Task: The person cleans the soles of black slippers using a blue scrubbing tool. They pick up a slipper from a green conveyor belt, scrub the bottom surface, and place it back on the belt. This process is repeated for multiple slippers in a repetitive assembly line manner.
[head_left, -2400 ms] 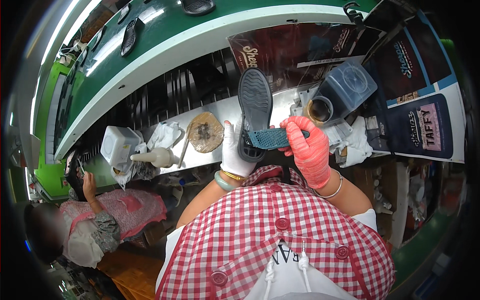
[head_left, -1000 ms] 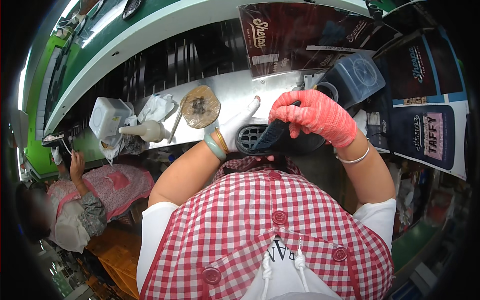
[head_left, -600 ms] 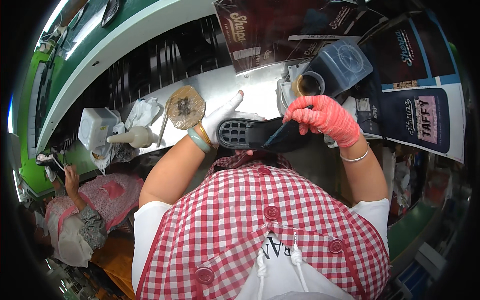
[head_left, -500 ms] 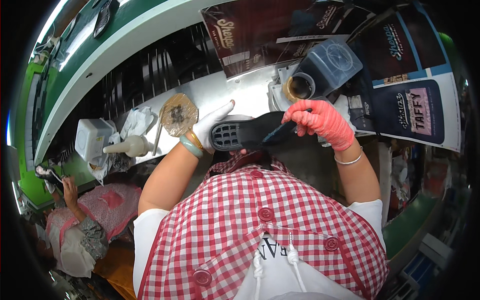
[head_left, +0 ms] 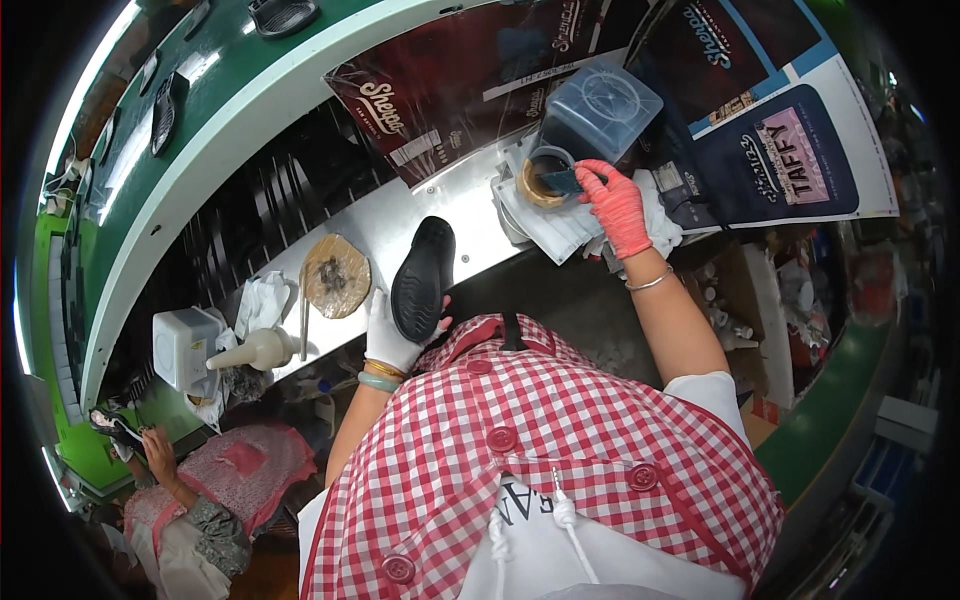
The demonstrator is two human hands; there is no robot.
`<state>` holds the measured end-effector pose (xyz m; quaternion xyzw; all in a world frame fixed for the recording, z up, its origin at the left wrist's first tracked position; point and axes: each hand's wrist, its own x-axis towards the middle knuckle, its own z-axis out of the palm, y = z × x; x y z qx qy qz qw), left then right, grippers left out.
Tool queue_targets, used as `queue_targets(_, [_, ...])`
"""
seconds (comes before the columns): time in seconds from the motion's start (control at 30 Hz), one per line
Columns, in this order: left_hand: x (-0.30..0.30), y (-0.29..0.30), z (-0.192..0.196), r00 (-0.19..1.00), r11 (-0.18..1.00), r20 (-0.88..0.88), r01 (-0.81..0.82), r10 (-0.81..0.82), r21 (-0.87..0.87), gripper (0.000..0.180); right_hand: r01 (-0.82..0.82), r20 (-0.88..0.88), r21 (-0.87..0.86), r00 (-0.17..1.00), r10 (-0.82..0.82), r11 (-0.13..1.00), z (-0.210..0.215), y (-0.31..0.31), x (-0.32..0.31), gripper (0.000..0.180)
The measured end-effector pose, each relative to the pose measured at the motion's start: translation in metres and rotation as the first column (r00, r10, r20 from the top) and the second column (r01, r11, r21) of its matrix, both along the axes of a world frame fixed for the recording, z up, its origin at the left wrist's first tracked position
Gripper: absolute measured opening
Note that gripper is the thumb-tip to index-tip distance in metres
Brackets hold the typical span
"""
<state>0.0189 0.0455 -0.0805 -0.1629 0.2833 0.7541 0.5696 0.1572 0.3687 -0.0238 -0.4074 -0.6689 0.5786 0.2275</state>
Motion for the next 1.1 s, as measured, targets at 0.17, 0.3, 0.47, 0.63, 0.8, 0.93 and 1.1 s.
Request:
queue_targets(0.17, [0.01,-0.005,0.003,0.998,0.995,0.014,0.056,-0.055,-0.088,0.063,0.002,0.023,0.002,1.0,-0.002,1.0,-0.015,0.004,-0.005,0.027])
queue_targets(0.3, [0.013,-0.006,0.002,0.999,0.998,0.016,0.05,-0.049,-0.046,0.056,-0.024,0.026,0.003,0.999,0.024,1.0,-0.026,0.013,-0.005,0.028])
queue_targets(0.47, [0.006,0.008,0.012,0.999,0.992,-0.039,0.032,-0.028,0.125,0.056,-0.041,-0.172,-0.285,0.985,-0.009,0.958,-0.009,0.008,0.006,0.026])
queue_targets(0.63, [0.002,0.035,0.069,0.996,0.952,-0.052,-0.049,0.068,0.303,0.054,-0.258,-0.375,-0.272,0.915,0.145,0.927,0.071,-0.066,-0.013,0.023])
queue_targets(0.8, [0.002,0.046,0.095,0.983,0.933,-0.149,-0.05,0.109,0.357,0.061,-0.35,-0.46,-0.255,0.864,0.205,0.901,0.113,-0.108,-0.025,0.022])
queue_targets(0.93, [0.006,0.052,0.11,0.976,0.901,-0.196,0.001,0.093,0.434,0.064,-0.366,-0.453,-0.189,0.856,0.25,0.911,0.12,-0.118,-0.026,0.021])
queue_targets(1.1, [0.012,0.053,0.112,0.977,0.867,-0.202,0.043,0.068,0.497,0.069,-0.34,-0.447,-0.171,0.863,0.235,0.925,0.118,-0.123,-0.026,0.02])
